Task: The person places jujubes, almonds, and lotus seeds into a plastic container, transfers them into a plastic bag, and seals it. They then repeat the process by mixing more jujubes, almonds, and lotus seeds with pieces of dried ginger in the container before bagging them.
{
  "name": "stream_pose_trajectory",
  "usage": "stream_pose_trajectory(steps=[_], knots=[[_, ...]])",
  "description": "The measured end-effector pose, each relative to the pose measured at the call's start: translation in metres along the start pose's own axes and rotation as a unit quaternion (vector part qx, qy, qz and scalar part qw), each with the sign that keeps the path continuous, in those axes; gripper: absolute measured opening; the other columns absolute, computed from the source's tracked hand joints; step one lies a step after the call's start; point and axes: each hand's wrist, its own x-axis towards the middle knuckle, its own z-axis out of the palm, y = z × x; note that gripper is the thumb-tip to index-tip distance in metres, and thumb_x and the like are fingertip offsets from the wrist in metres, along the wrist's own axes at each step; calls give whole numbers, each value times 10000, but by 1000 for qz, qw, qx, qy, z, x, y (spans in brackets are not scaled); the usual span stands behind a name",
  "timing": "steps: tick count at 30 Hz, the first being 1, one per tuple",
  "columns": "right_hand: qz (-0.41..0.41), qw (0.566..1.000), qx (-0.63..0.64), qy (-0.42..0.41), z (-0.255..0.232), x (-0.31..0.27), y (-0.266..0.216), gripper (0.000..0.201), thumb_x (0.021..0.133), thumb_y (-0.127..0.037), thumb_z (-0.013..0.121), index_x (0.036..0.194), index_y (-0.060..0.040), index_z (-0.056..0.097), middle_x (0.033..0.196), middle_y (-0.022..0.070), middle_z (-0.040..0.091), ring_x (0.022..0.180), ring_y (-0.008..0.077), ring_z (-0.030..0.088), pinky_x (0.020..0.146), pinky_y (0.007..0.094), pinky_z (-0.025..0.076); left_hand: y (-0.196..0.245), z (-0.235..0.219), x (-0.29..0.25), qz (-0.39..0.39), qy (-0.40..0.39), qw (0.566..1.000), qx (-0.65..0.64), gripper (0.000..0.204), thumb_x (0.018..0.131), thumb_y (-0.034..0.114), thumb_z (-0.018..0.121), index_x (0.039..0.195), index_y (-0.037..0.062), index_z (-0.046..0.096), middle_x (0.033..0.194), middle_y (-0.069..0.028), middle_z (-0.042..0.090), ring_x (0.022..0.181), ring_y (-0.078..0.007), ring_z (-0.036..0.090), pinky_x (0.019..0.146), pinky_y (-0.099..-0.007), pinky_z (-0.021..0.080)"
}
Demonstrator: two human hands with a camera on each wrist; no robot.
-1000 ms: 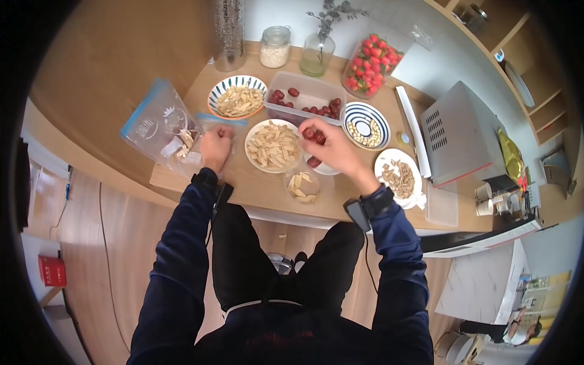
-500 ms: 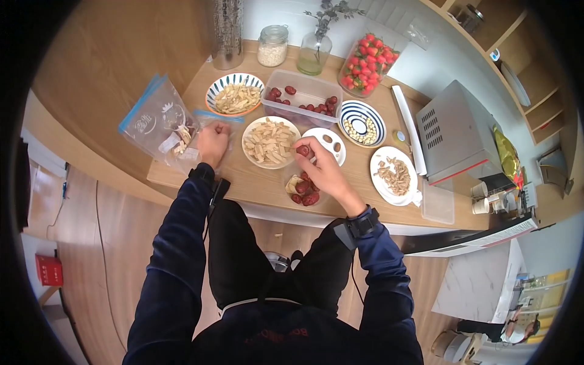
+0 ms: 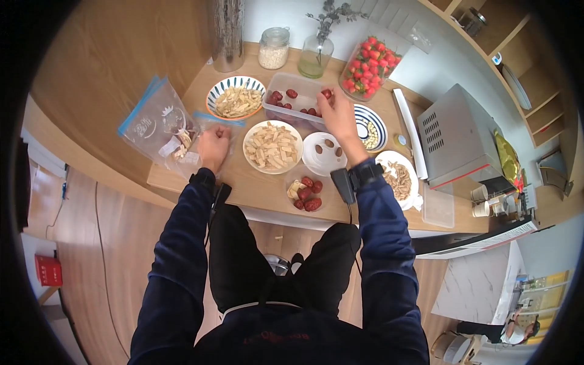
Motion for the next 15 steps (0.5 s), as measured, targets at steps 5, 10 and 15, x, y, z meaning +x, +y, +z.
stream_pose_trajectory(steps=[5, 10, 15], knots=[[-89, 984, -144, 51, -6, 20, 20, 307, 945, -274, 670, 1081, 1, 652, 856, 186, 720, 775, 349, 716, 704, 436, 551, -2, 1, 1, 3, 2, 1000, -5, 198, 887, 300, 686, 916, 120, 761, 832, -96, 744, 839, -319, 712, 761, -436, 534], [-125, 956, -256, -67, -18, -46, 5, 161, 914, -201, 676, 976, -53, 694, 857, 116, 700, 789, 311, 693, 680, 406, 540, -3, 3, 0, 11, 9, 1000, -18, 185, 883, 294, 686, 907, 127, 763, 828, -95, 747, 829, -323, 714, 755, -442, 539], [-189, 916, -314, -163, -8, -79, 43, 124, 877, -149, 670, 974, -73, 682, 897, 122, 667, 811, 336, 667, 717, 439, 542, -7, 6, 2, 19, 15, 1000, -18, 170, 876, 277, 680, 906, 133, 765, 840, -98, 750, 840, -322, 716, 759, -442, 541]])
